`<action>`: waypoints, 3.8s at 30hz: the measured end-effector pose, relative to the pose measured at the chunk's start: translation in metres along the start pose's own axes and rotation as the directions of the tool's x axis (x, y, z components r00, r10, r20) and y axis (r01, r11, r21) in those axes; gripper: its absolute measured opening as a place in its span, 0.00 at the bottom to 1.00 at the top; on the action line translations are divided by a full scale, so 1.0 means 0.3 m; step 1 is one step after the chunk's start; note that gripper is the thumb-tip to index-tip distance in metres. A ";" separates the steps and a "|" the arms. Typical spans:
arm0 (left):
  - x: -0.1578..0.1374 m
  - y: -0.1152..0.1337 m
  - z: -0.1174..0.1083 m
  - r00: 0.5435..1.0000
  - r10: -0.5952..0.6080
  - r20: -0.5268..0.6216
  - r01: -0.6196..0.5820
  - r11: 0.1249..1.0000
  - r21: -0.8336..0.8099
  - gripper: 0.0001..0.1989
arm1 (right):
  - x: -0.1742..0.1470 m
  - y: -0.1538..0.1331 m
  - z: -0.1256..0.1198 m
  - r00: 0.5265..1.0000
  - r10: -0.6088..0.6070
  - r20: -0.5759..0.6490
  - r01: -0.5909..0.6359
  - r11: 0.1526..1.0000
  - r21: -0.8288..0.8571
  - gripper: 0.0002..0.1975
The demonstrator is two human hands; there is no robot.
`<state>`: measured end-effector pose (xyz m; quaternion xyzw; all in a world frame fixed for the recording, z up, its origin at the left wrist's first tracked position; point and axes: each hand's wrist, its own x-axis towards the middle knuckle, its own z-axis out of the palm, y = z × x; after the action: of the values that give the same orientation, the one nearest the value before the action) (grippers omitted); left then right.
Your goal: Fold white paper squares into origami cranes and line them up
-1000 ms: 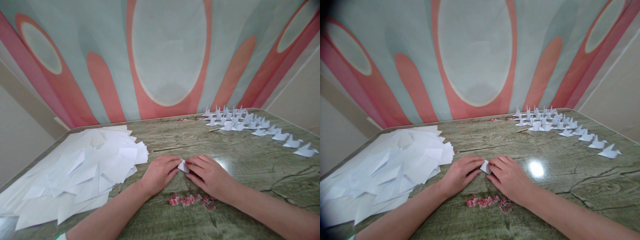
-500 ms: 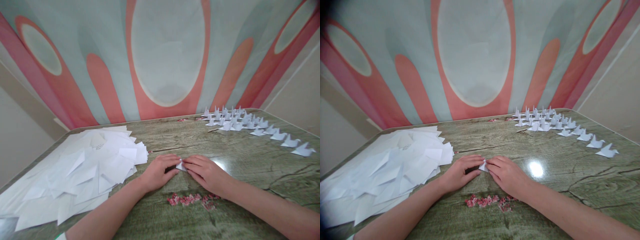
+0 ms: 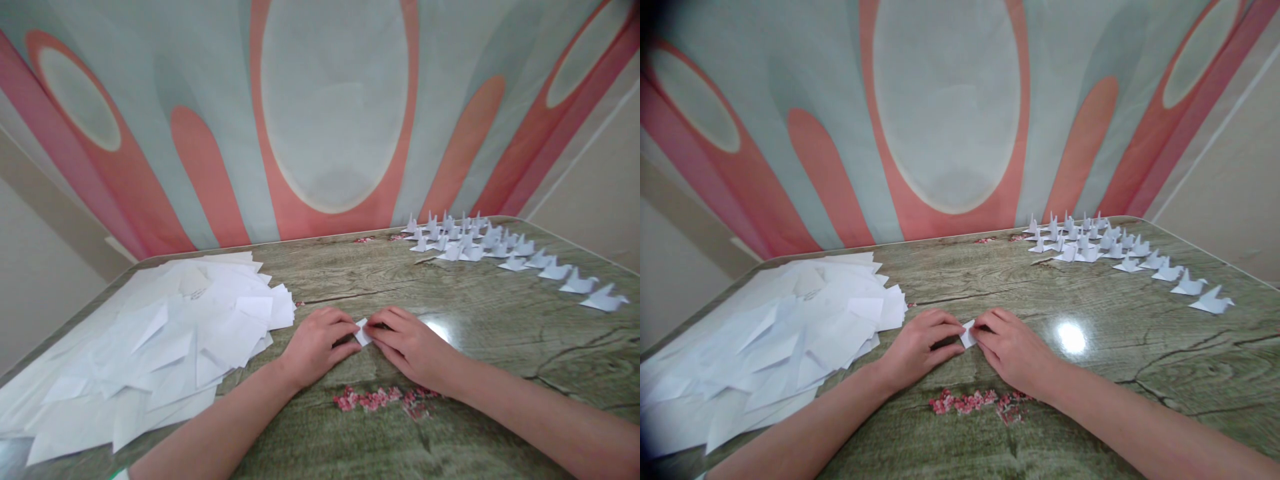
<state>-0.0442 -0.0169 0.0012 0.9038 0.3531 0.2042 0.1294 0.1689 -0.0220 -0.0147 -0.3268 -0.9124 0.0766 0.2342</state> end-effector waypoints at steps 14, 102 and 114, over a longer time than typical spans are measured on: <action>-0.002 0.023 0.002 0.995 0.103 0.002 -0.102 0.986 0.132 0.11 | 0.000 0.012 0.013 0.999 -0.032 0.029 0.032 0.999 -0.007 0.13; 0.032 0.064 0.042 0.983 -0.181 -0.034 0.181 0.983 -0.009 0.09 | -0.013 0.076 -0.068 0.945 -0.206 0.254 0.199 0.979 0.054 0.20; 0.004 0.098 0.036 0.979 -0.082 0.189 0.012 0.938 0.348 0.14 | -0.007 0.073 -0.074 0.937 -0.179 0.300 0.188 0.982 -0.003 0.18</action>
<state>-0.0212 -0.0380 0.0030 0.9197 0.3900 0.0440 0.0090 0.1933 -0.0067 -0.0024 -0.2286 -0.9649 0.0884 0.0946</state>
